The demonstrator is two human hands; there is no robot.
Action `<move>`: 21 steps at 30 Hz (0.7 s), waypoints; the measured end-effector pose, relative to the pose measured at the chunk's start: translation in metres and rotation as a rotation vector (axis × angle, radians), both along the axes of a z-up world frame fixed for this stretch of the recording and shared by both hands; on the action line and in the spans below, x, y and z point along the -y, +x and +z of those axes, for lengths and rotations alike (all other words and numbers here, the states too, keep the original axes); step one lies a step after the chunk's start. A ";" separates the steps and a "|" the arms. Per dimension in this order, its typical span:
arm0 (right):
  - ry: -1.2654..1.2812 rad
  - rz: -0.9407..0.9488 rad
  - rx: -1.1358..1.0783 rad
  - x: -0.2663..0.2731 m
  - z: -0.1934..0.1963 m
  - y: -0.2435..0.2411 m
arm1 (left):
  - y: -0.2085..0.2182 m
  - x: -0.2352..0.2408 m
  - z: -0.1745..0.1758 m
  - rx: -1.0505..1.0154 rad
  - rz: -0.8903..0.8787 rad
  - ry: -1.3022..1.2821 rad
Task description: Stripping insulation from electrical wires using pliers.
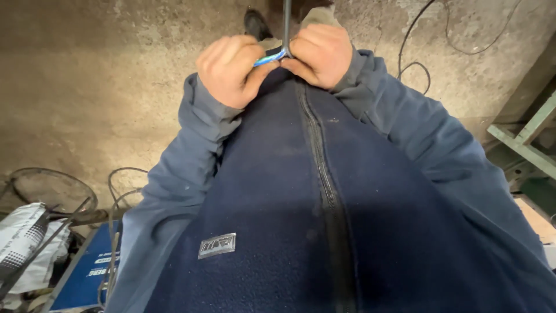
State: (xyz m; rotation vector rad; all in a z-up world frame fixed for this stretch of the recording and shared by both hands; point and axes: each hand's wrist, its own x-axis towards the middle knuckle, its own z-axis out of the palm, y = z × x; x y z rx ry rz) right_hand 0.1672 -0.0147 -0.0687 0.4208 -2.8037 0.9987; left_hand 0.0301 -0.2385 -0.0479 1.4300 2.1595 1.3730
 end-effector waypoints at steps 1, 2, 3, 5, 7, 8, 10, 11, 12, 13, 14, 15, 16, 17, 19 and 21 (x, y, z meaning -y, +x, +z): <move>-0.001 -0.005 0.000 -0.001 0.005 -0.003 | -0.004 -0.007 -0.002 0.000 -0.005 -0.001; -0.064 -0.034 0.059 -0.001 0.010 -0.004 | -0.007 -0.014 -0.004 0.018 -0.006 0.110; -0.126 -0.064 0.116 -0.001 0.016 -0.006 | -0.010 -0.020 -0.006 0.036 -0.008 0.222; -0.184 -0.085 0.122 -0.003 0.021 -0.008 | -0.022 -0.042 0.002 0.098 -0.045 0.271; -0.241 -0.103 0.125 -0.005 0.024 -0.010 | -0.032 -0.060 0.009 0.156 -0.079 0.322; -0.323 -0.104 0.106 -0.008 0.025 -0.011 | -0.037 -0.069 0.013 0.111 -0.179 0.337; -0.405 -0.111 0.082 -0.015 0.026 -0.013 | -0.043 -0.083 0.013 0.066 -0.288 0.349; -0.383 -0.127 0.109 -0.019 0.026 -0.014 | -0.044 -0.087 0.010 0.199 -0.304 0.345; -0.361 -0.144 0.135 -0.024 0.025 -0.014 | -0.044 -0.092 0.006 0.331 -0.320 0.338; -0.362 -0.152 0.131 -0.025 0.023 -0.014 | -0.040 -0.096 0.001 0.330 -0.328 0.336; -0.356 -0.187 0.151 -0.028 0.020 -0.014 | -0.037 -0.100 -0.005 0.391 -0.242 0.229; -0.353 -0.222 0.172 -0.030 0.017 -0.015 | -0.033 -0.105 -0.011 0.450 -0.156 0.120; -0.353 -0.226 0.170 -0.031 0.018 -0.016 | -0.032 -0.112 -0.012 0.449 -0.161 0.119; -0.449 -0.257 0.165 -0.033 0.019 -0.017 | -0.031 -0.120 -0.013 0.697 -0.138 0.146; -0.545 -0.288 0.153 -0.038 0.019 -0.021 | -0.029 -0.133 -0.023 0.939 -0.120 0.173; -0.532 -0.362 0.186 -0.047 0.015 -0.026 | -0.029 -0.144 -0.040 1.069 -0.052 0.238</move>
